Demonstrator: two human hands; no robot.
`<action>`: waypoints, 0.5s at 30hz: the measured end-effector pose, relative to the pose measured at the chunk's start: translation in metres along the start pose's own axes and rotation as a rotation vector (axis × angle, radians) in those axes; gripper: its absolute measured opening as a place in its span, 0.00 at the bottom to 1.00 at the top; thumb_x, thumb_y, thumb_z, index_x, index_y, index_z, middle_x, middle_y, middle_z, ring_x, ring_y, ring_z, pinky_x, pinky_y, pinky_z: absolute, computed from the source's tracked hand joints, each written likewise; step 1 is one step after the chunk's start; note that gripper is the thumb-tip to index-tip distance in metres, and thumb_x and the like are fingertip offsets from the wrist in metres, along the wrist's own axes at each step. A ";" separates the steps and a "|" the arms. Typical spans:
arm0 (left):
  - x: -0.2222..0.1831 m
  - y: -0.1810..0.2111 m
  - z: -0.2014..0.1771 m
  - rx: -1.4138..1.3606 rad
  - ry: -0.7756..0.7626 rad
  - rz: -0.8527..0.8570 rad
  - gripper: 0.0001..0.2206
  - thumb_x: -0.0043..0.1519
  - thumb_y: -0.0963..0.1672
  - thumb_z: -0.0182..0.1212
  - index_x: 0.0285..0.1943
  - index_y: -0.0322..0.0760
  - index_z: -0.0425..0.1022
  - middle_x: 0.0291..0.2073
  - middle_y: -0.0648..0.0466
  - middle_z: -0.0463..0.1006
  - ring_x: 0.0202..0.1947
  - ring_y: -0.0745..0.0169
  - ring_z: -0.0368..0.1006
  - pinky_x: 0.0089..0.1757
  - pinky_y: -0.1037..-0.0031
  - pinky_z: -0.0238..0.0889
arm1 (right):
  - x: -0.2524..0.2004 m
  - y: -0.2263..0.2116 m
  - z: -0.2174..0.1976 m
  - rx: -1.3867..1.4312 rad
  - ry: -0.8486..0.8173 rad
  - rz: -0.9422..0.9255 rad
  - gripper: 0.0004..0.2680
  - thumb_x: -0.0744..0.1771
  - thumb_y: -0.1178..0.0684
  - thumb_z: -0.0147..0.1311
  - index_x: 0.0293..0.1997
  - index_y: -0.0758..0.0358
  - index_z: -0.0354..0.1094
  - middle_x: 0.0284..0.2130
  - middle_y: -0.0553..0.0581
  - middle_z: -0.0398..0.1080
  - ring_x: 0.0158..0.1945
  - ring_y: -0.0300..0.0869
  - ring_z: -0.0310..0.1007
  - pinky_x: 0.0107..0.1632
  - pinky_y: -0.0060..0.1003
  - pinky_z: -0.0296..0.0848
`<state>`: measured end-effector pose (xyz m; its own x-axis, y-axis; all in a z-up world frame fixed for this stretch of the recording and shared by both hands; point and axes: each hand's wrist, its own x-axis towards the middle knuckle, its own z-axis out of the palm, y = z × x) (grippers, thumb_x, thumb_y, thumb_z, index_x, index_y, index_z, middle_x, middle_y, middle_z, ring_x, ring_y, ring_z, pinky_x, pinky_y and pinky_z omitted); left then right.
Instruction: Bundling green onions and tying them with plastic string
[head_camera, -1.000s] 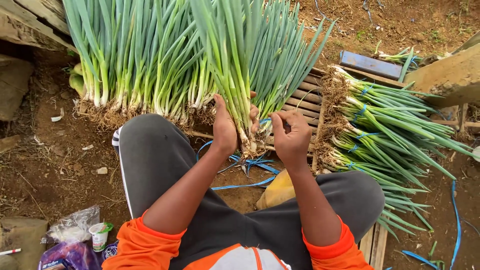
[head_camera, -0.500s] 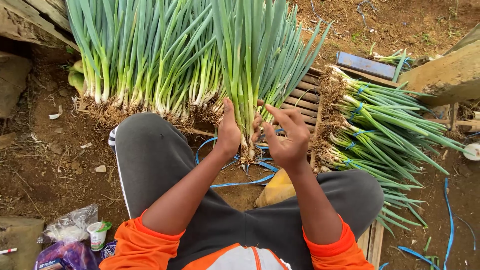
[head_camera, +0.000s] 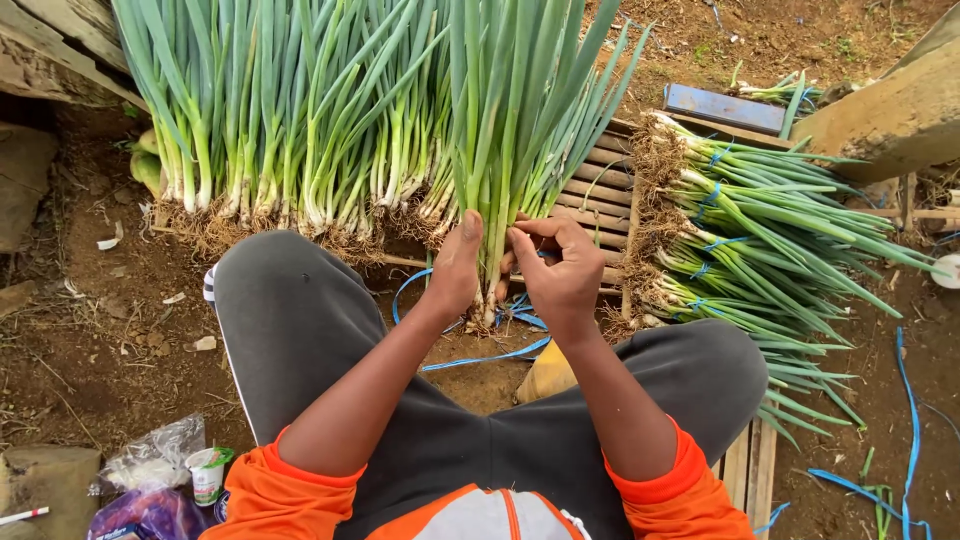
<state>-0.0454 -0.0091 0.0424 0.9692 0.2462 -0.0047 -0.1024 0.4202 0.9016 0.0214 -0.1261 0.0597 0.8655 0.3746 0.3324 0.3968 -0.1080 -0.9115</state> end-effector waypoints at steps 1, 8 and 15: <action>0.000 -0.004 0.000 0.030 0.048 -0.031 0.35 0.70 0.60 0.27 0.44 0.26 0.72 0.21 0.47 0.73 0.13 0.59 0.73 0.22 0.70 0.74 | 0.000 -0.002 0.000 -0.010 0.003 -0.018 0.02 0.65 0.64 0.63 0.39 0.68 0.76 0.27 0.61 0.74 0.24 0.38 0.75 0.26 0.29 0.72; 0.000 -0.011 -0.006 -0.074 -0.005 0.049 0.24 0.72 0.54 0.41 0.46 0.30 0.72 0.24 0.49 0.75 0.16 0.64 0.74 0.24 0.73 0.75 | 0.000 0.006 0.002 0.073 -0.026 0.081 0.01 0.66 0.62 0.59 0.38 0.68 0.73 0.22 0.58 0.69 0.23 0.34 0.67 0.24 0.29 0.66; 0.005 -0.033 -0.029 -0.154 -0.029 0.048 0.15 0.68 0.46 0.55 0.56 0.28 0.68 0.26 0.52 0.74 0.17 0.66 0.72 0.27 0.73 0.73 | 0.028 0.016 -0.049 0.212 0.200 0.304 0.06 0.69 0.61 0.50 0.49 0.68 0.71 0.27 0.50 0.65 0.26 0.29 0.60 0.27 0.21 0.65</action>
<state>-0.0433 0.0034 0.0004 0.9683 0.2447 0.0513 -0.1795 0.5378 0.8237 0.0666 -0.1628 0.0664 0.9841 0.1665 0.0615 0.0600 0.0139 -0.9981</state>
